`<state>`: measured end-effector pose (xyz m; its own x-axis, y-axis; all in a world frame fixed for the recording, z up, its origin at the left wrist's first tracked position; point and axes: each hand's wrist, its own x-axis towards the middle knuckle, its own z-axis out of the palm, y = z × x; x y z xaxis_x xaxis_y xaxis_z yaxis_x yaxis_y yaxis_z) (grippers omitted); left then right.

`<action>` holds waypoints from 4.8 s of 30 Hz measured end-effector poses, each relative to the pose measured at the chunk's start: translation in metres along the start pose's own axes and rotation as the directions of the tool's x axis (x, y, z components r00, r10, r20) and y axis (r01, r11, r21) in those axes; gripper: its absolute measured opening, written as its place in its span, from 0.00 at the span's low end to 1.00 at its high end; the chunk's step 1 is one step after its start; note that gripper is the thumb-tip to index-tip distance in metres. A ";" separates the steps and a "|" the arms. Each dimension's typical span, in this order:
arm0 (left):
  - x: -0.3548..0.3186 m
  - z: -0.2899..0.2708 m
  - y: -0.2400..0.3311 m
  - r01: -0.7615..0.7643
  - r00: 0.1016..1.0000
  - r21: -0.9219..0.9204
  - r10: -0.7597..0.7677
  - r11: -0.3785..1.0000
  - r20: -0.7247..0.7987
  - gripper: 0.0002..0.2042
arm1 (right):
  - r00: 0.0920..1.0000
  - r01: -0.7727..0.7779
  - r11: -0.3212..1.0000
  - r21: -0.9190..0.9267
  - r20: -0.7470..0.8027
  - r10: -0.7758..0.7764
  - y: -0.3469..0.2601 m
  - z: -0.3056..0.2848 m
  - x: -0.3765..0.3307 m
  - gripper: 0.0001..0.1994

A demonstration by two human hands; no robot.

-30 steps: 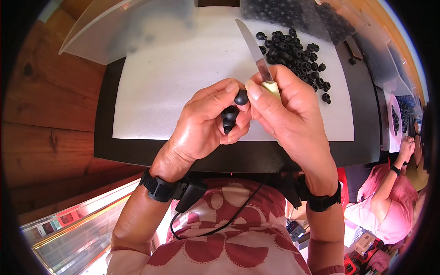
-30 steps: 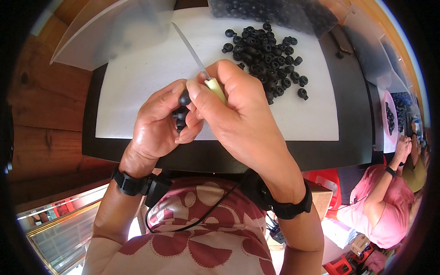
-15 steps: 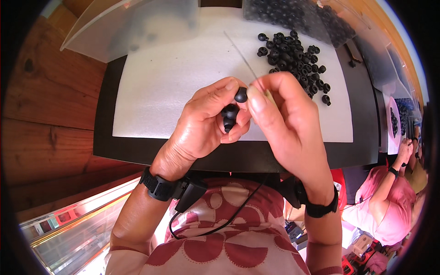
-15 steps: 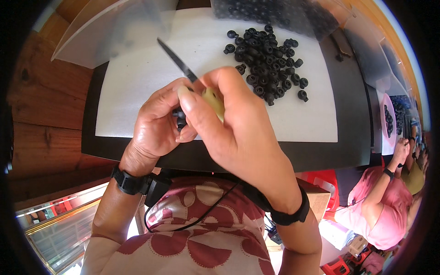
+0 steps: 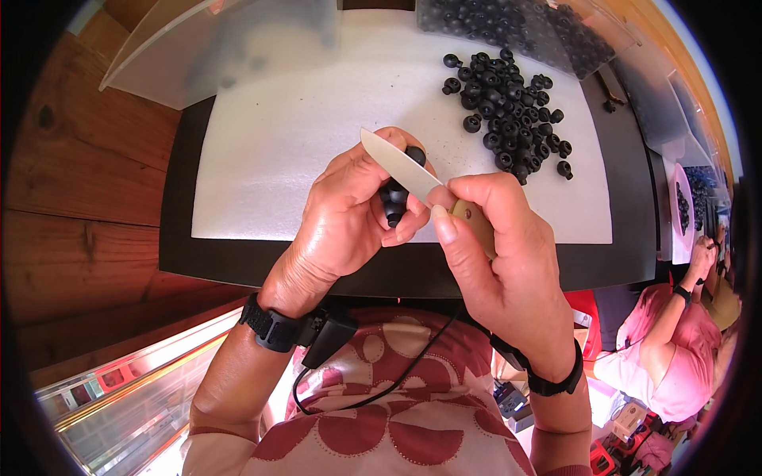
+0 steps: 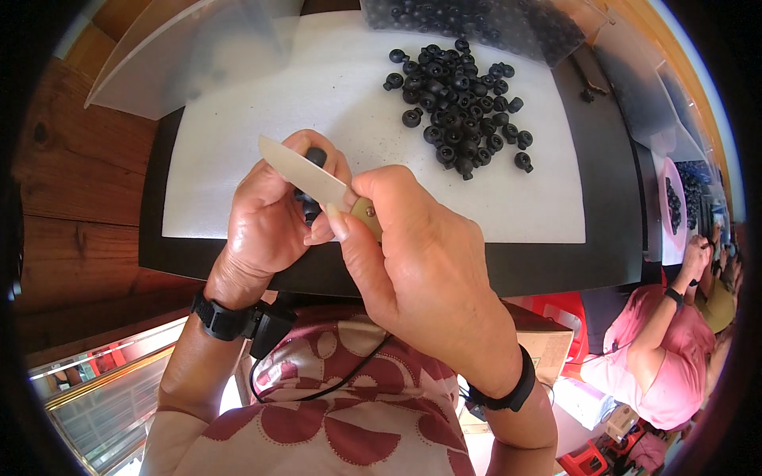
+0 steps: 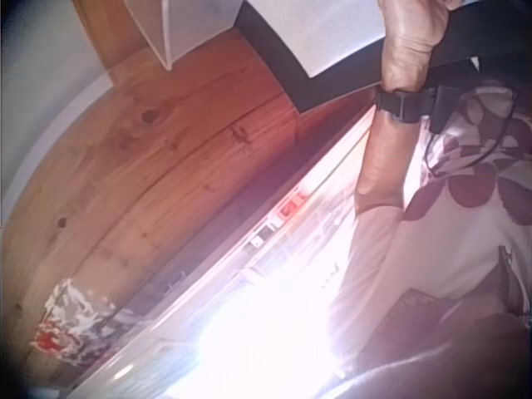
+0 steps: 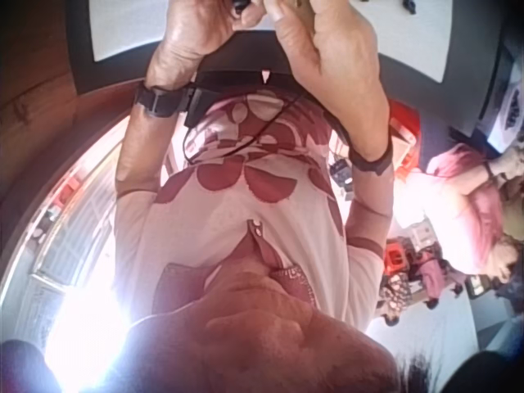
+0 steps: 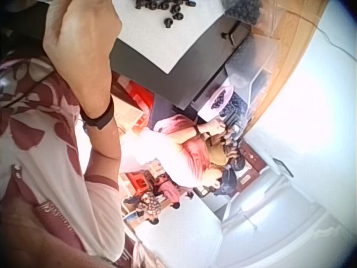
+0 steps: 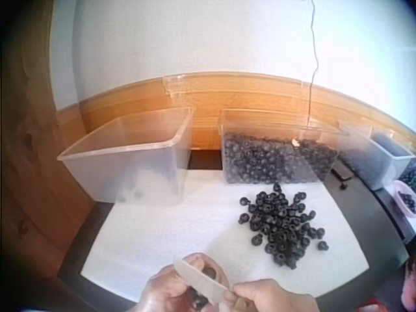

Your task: The recorder is using a small knife to trim excess material or check the quality of small black plastic components.

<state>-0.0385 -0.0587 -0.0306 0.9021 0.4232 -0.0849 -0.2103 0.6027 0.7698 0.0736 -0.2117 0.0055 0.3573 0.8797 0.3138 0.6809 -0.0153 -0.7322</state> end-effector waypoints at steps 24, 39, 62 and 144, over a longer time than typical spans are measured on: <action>0.001 0.001 -0.004 -0.062 0.998 0.065 0.061 0.996 0.006 0.25 | 1.000 0.019 0.999 -0.031 -0.021 -0.020 0.000 0.001 -0.002 0.08; 0.001 0.003 -0.004 -0.060 0.998 0.043 0.060 0.997 -0.003 0.20 | 0.999 0.030 1.000 -0.008 -0.043 -0.031 0.002 0.002 -0.002 0.07; 0.000 0.002 -0.004 -0.057 0.998 0.081 0.058 0.995 -0.002 0.22 | 0.999 0.036 0.999 0.030 -0.038 -0.035 0.004 0.001 -0.002 0.06; -0.018 0.032 0.111 -0.244 0.876 0.551 0.425 0.798 -0.227 0.16 | 0.960 -0.208 0.632 0.747 0.031 0.279 -0.013 -0.023 0.029 0.08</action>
<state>-0.0656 -0.0215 0.0765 0.6151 0.7809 0.1091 -0.1806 0.0048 0.9835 0.0900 -0.1973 0.0377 0.5132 0.8548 0.0779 -0.1216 0.1622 -0.9792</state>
